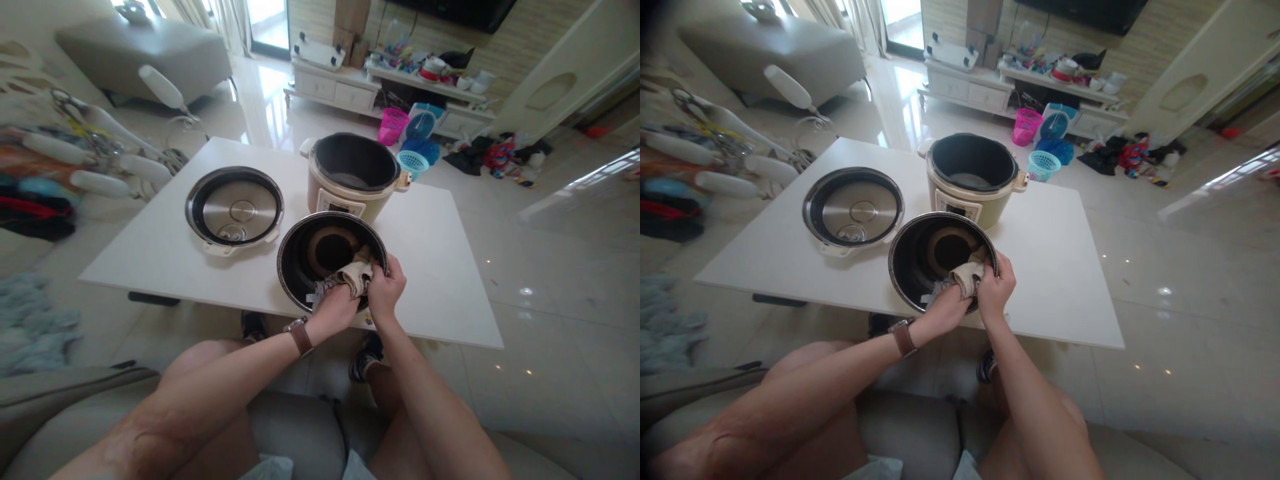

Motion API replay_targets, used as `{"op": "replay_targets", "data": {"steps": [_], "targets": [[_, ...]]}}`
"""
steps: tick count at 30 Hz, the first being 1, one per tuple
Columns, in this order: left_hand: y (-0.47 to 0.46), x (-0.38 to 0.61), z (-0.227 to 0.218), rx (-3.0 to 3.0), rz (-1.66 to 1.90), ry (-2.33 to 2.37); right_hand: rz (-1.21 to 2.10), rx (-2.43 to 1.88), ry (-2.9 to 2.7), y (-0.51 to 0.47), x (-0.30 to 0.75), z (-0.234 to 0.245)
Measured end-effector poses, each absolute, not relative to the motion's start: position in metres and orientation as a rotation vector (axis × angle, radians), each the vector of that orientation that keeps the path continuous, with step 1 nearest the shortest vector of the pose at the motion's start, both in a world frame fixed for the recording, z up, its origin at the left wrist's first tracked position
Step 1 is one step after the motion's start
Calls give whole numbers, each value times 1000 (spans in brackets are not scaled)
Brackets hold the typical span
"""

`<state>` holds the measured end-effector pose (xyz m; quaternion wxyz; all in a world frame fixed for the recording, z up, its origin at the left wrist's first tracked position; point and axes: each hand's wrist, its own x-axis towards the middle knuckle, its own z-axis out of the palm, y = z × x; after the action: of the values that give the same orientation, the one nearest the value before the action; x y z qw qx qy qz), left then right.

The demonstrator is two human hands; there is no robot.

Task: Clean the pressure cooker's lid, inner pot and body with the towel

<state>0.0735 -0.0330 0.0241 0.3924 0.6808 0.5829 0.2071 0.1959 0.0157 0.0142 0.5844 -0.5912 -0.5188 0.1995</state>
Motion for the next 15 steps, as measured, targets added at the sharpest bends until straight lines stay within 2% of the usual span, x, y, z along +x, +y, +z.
{"op": "replay_targets", "data": {"steps": [6,15], "targets": [[-39,75,14,1901,486,1464,444,-1439,-1331,20,211,26],[-35,66,23,2238,76,1379,472,-1434,-1438,37,250,43]]}}
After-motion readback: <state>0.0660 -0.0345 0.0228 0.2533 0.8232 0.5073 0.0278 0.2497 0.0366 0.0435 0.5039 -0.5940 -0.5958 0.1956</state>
